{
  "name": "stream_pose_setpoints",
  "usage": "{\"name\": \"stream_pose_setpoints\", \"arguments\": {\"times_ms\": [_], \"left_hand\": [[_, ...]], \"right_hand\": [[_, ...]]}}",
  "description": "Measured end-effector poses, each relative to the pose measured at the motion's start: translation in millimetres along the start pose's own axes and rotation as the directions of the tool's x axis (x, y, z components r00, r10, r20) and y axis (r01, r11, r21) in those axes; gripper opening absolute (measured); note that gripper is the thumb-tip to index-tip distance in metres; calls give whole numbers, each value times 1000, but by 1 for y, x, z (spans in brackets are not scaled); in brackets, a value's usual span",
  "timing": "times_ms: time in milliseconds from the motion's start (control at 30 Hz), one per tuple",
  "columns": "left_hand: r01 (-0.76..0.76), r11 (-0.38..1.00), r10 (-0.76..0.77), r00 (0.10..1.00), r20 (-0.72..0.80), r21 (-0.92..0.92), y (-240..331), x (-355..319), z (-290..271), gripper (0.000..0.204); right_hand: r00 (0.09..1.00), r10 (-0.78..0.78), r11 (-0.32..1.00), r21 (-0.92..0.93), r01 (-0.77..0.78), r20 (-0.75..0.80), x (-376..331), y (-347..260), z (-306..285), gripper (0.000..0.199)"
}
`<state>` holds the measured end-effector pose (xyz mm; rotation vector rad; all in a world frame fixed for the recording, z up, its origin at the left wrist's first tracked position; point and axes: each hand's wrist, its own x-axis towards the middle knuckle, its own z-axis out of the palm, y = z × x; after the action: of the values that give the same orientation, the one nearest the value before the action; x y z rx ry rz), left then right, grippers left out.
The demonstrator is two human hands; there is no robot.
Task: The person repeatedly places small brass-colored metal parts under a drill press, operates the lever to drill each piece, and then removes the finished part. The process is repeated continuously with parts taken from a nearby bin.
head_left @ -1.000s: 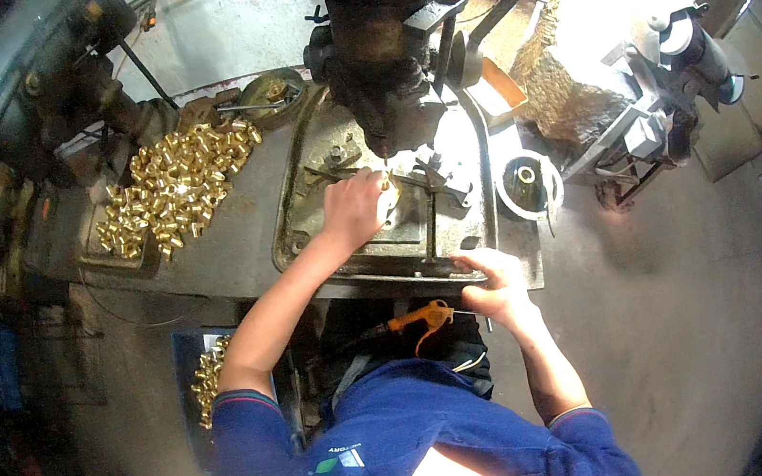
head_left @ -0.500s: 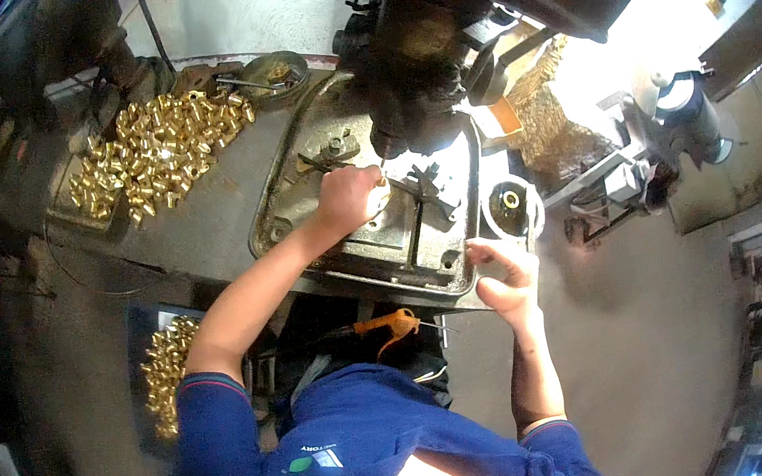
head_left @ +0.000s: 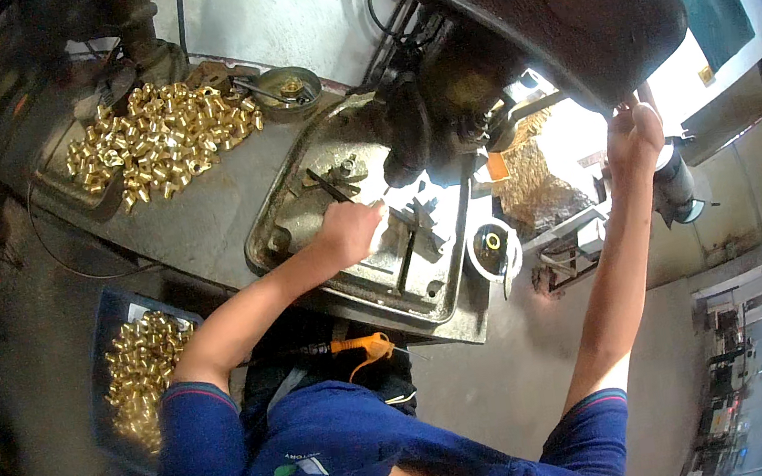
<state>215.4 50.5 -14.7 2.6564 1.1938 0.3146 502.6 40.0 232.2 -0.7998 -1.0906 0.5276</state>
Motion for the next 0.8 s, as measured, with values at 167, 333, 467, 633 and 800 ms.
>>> {"name": "stream_pose_setpoints", "arguments": {"times_ms": [167, 333, 467, 633, 800], "left_hand": [[-97, 995, 98, 995, -28, 19, 1, -7, 1, 8], [-88, 996, 88, 996, -8, 2, 4, -9, -5, 4], [-108, 994, 109, 993, -50, 19, 1, -9, 5, 2], [-138, 989, 142, 986, -87, 42, 3, -11, 5, 2], [-157, 987, 149, 976, -158, -38, -5, -8, 19, 5]], "right_hand": [[994, 98, 949, -296, -110, -55, 27, 12, -13, 25], [986, 7, 994, 108, 12, -166, 7, 21, 4, 28], [918, -390, 921, 42, 388, 68, -77, 7, 31, 27], [909, -416, 908, -37, 417, 34, -154, 15, 21, 29], [914, -404, 913, -88, 399, -42, -185, 25, 30, 22]]}}
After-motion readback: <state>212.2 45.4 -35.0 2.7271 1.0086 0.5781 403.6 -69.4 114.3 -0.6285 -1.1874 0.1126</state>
